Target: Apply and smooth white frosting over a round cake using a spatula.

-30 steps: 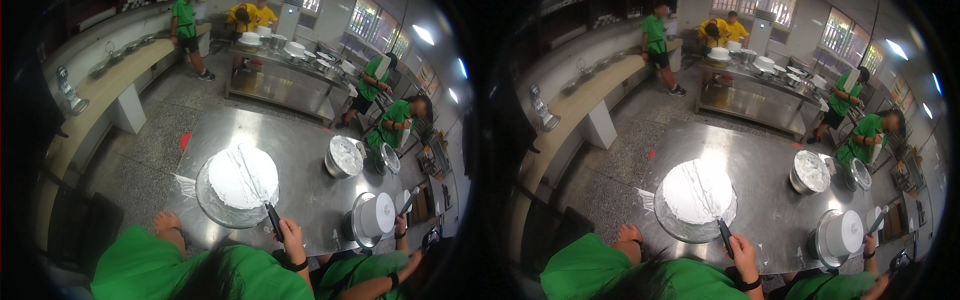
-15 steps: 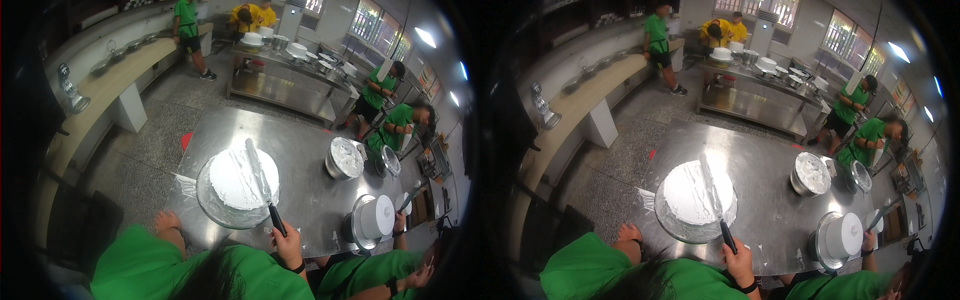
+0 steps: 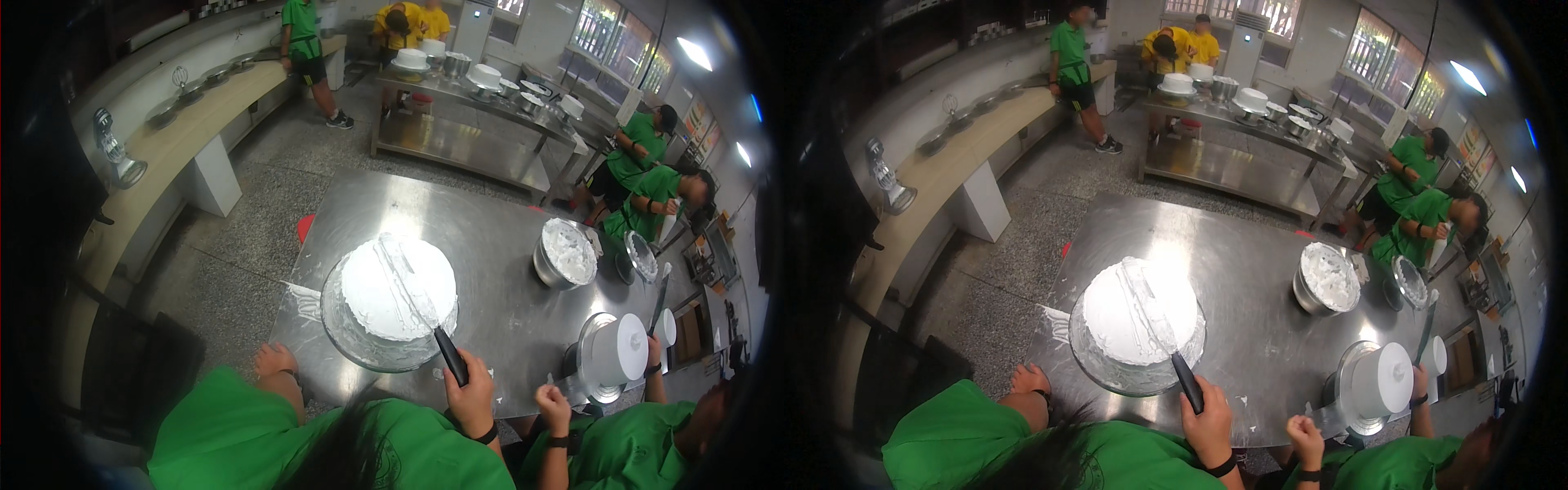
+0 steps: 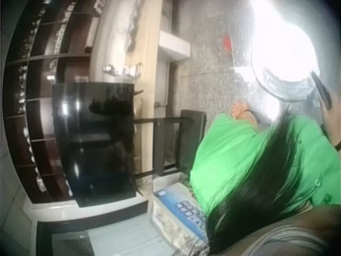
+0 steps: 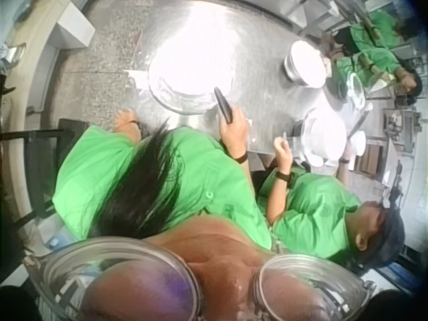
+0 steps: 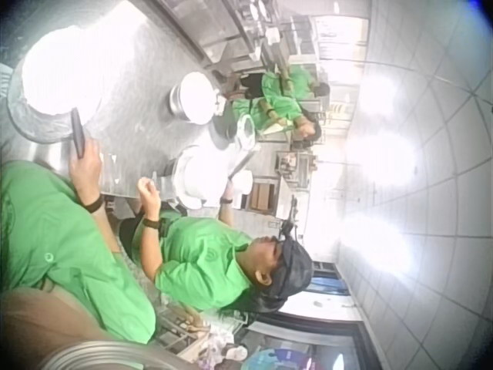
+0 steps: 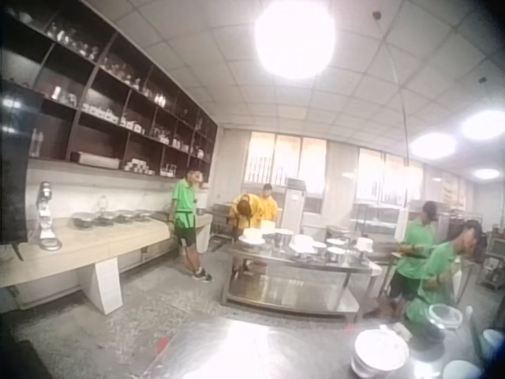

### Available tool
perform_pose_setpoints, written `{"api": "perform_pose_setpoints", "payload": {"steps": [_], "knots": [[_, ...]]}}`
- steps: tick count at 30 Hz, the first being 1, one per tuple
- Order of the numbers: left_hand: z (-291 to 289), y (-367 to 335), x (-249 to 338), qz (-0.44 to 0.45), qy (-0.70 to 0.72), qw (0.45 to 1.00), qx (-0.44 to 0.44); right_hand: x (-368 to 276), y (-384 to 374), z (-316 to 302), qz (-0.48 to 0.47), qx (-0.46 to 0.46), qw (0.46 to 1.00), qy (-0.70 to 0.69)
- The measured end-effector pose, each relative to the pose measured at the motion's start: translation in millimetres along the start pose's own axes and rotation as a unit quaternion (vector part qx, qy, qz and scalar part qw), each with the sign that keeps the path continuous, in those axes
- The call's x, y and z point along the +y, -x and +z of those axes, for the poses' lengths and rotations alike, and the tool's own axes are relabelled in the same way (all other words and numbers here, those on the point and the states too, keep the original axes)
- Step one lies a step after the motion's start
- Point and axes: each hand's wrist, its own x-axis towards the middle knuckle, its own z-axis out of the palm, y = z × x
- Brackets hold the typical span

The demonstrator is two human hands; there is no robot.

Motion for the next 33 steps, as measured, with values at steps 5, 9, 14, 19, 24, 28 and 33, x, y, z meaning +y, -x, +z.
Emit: {"api": "perform_pose_setpoints", "payload": {"steps": [5,9,14,19,24,28,33], "knots": [[-19,2,8,-0.001,0.017,0.998,-0.057,10,5,-1,0.124,-0.028,0.984,-0.128],[-60,10,21,-0.011,0.05,0.99,-0.135,15,-3,-9,0.303,-0.13,0.874,-0.356],[-7,-8,-3,0.006,0.024,0.996,-0.083,6,-2,-10,0.287,-0.244,0.828,-0.415],[-2,-8,-7,-0.016,0.001,1.0,-0.024,-7,12,-1,0.208,-0.14,0.923,-0.291],[-4,-6,-8,0.021,-0.077,0.993,-0.083,-7,8,-10,-0.046,-0.024,0.999,0.007],[-9,-2,9,0.001,-0.034,0.998,-0.043,-9,4,-11,-0.002,-0.063,0.997,-0.037],[-20,3,10,-0.01,-0.036,0.997,-0.066,11,3,-3,0.263,-0.165,0.887,-0.341]]}}
